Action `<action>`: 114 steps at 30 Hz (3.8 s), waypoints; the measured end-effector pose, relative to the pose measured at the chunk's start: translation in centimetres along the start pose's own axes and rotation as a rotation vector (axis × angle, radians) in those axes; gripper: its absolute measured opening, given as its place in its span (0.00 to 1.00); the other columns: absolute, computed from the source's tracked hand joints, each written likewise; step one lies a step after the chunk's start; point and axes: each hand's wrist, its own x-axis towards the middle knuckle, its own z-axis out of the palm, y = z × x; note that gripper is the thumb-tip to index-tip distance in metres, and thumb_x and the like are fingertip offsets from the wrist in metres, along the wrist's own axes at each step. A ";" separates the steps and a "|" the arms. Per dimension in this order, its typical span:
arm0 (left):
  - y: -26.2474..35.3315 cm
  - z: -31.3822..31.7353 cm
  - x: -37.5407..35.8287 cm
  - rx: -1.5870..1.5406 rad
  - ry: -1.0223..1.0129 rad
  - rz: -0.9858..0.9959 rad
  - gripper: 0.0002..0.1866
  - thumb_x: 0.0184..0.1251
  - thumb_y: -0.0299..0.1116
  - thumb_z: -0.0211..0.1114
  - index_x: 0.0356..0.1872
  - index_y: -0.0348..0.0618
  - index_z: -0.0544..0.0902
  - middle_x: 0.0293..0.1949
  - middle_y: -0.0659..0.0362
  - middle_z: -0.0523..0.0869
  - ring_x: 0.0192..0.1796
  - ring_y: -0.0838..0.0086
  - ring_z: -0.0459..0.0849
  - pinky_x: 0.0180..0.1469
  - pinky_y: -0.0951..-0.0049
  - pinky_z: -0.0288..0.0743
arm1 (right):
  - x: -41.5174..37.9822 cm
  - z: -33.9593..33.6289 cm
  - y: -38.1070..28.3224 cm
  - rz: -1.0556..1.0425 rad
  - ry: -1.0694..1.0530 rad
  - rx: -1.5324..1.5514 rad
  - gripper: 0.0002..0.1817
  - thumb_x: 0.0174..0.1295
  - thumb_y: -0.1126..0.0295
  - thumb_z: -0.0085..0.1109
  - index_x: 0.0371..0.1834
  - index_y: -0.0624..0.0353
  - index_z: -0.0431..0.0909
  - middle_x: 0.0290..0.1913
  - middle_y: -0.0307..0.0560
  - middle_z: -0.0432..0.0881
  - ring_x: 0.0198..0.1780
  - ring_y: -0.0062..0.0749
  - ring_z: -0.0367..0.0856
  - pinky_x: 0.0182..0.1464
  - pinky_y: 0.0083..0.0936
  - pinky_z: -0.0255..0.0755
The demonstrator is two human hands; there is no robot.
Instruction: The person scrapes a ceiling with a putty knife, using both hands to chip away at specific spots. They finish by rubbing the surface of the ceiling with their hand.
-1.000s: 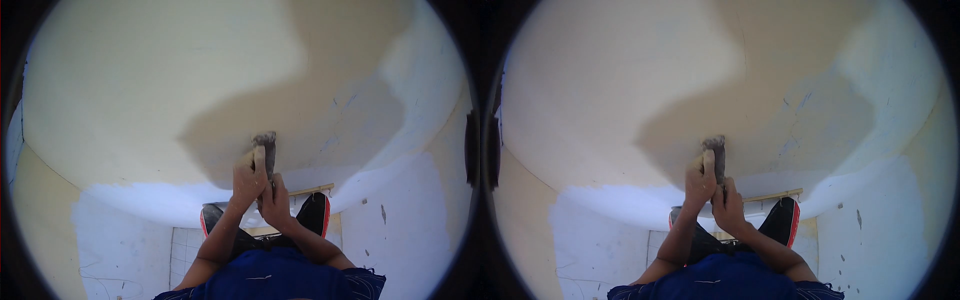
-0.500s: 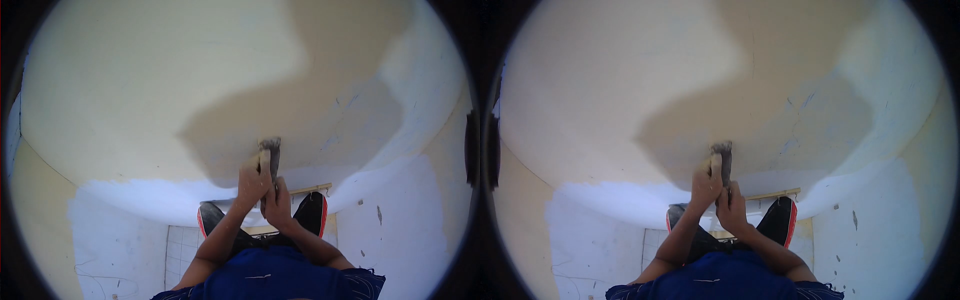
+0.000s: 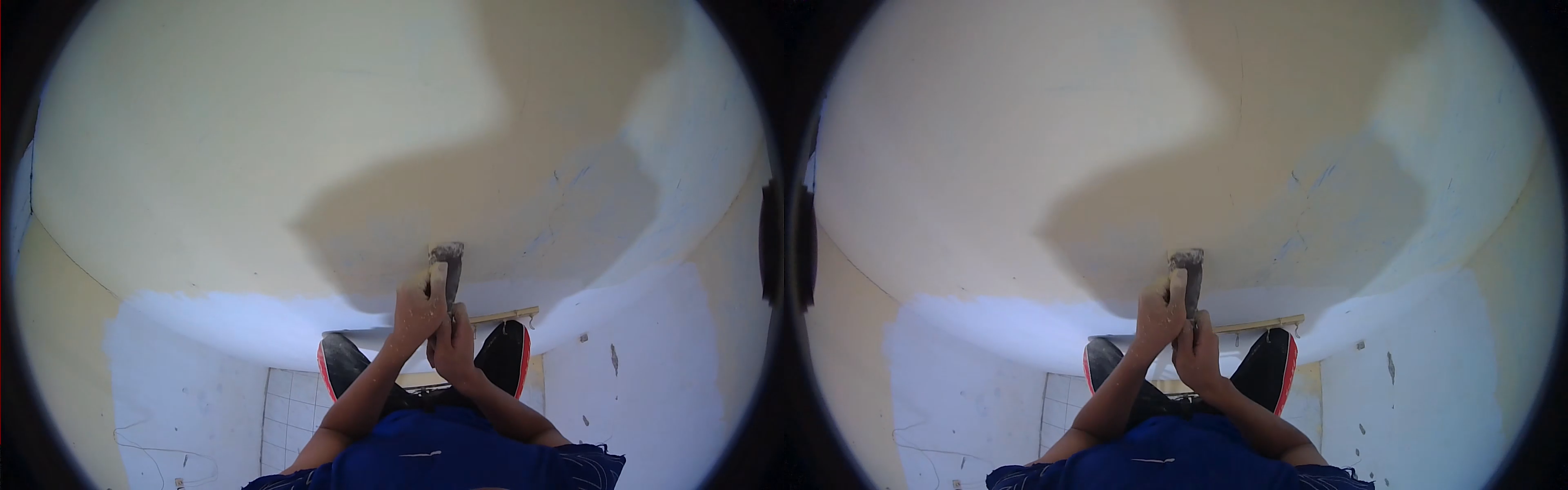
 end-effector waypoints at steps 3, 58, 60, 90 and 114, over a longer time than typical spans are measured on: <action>0.0 0.1 -0.1 0.005 -0.009 -0.031 0.20 0.73 0.37 0.55 0.25 0.30 0.75 0.18 0.40 0.74 0.18 0.53 0.69 0.25 0.58 0.66 | 0.5 -0.2 -0.7 -0.006 -0.005 -0.039 0.13 0.76 0.64 0.43 0.37 0.62 0.62 0.19 0.43 0.74 0.19 0.21 0.73 0.20 0.25 0.65; -0.5 0.1 0.1 0.016 0.016 0.051 0.22 0.75 0.40 0.56 0.24 0.31 0.74 0.16 0.46 0.69 0.21 0.72 0.64 0.25 0.61 0.64 | 0.1 0.6 0.1 0.027 -0.002 0.084 0.13 0.78 0.61 0.41 0.38 0.59 0.61 0.21 0.38 0.71 0.17 0.15 0.69 0.17 0.19 0.63; 1.2 -0.3 1.0 -0.011 -0.001 0.078 0.22 0.75 0.39 0.56 0.24 0.31 0.73 0.16 0.48 0.69 0.21 0.72 0.63 0.24 0.62 0.63 | 0.7 1.0 -1.6 0.012 0.017 0.075 0.13 0.77 0.61 0.42 0.38 0.59 0.60 0.21 0.38 0.71 0.17 0.15 0.69 0.17 0.18 0.63; 4.2 -0.6 2.4 -0.059 -0.021 -0.010 0.22 0.76 0.40 0.53 0.26 0.30 0.75 0.18 0.40 0.72 0.19 0.51 0.70 0.25 0.58 0.66 | 1.6 0.0 -4.6 -0.051 0.029 -0.070 0.12 0.74 0.66 0.45 0.38 0.64 0.63 0.20 0.53 0.73 0.18 0.35 0.74 0.22 0.32 0.66; 0.6 -0.1 0.2 0.020 0.019 0.021 0.21 0.75 0.39 0.55 0.26 0.30 0.75 0.17 0.42 0.72 0.18 0.58 0.67 0.25 0.58 0.66 | 0.4 0.2 -0.5 -0.044 0.056 -0.098 0.12 0.76 0.64 0.43 0.36 0.62 0.62 0.18 0.43 0.72 0.19 0.22 0.73 0.20 0.28 0.65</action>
